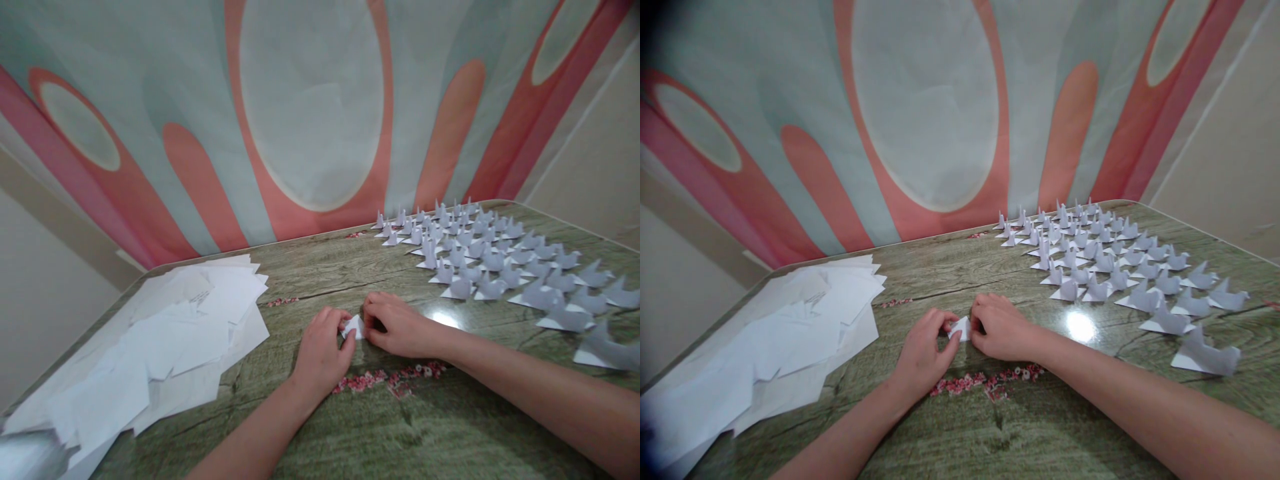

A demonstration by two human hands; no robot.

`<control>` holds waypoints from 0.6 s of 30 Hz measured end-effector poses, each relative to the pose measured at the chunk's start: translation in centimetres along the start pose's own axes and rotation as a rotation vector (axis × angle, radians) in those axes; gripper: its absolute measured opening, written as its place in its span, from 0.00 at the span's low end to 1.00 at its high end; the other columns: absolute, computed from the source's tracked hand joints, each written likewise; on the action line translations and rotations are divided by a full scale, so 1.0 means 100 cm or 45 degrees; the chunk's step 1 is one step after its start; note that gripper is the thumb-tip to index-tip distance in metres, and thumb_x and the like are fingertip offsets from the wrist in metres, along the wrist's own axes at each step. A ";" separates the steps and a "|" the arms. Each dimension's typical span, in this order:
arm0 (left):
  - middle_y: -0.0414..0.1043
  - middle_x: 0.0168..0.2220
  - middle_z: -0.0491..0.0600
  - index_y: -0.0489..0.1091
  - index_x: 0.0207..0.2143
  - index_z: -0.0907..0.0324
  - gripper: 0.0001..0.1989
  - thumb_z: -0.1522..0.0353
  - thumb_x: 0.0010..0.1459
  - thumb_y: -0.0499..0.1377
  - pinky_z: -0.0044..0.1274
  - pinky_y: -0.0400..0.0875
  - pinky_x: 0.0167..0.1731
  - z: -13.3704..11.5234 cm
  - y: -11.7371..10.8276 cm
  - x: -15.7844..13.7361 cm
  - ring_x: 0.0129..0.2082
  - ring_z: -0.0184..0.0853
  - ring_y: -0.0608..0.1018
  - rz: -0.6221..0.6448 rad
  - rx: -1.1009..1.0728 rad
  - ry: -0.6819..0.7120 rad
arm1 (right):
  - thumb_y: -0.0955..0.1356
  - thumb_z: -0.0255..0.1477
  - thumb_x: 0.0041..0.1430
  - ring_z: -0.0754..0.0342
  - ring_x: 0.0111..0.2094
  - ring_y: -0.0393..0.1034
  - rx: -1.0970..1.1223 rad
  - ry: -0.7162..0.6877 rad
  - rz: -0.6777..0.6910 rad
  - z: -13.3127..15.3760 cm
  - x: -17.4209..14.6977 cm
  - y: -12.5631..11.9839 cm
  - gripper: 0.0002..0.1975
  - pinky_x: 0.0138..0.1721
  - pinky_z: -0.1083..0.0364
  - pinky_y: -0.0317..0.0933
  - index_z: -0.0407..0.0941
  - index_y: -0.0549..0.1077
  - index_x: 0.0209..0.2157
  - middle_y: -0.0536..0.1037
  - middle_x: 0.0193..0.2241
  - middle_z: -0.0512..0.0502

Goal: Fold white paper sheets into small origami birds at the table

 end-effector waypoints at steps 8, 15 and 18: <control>0.65 0.34 0.47 0.65 0.36 0.59 0.06 0.72 0.54 0.54 0.26 0.62 0.37 0.001 0.001 0.000 0.36 0.35 0.68 0.009 -0.006 0.003 | 0.64 0.25 0.50 0.53 0.34 0.62 -0.048 -0.004 0.028 0.001 0.001 0.001 0.02 0.37 0.55 0.53 0.42 0.68 0.26 0.69 0.30 0.45; 0.65 0.33 0.48 0.65 0.36 0.59 0.06 0.72 0.54 0.53 0.27 0.62 0.37 0.000 0.000 -0.001 0.36 0.35 0.68 0.008 -0.045 0.019 | 0.65 0.25 0.50 0.53 0.34 0.62 -0.054 0.003 0.034 0.000 0.001 0.002 0.02 0.38 0.55 0.52 0.42 0.68 0.26 0.69 0.30 0.46; 0.65 0.34 0.48 0.65 0.36 0.59 0.06 0.73 0.54 0.53 0.27 0.62 0.38 0.000 0.000 -0.001 0.36 0.35 0.68 0.009 -0.062 0.026 | 0.65 0.25 0.50 0.53 0.34 0.62 -0.058 0.002 0.042 0.001 0.001 0.002 0.02 0.38 0.54 0.52 0.42 0.68 0.26 0.69 0.30 0.45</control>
Point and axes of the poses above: each hand's wrist, its own x-axis towards the middle knuckle, its own y-axis out of the palm, z = x × y, the point moved 2 cm from there along x, towards the middle knuckle
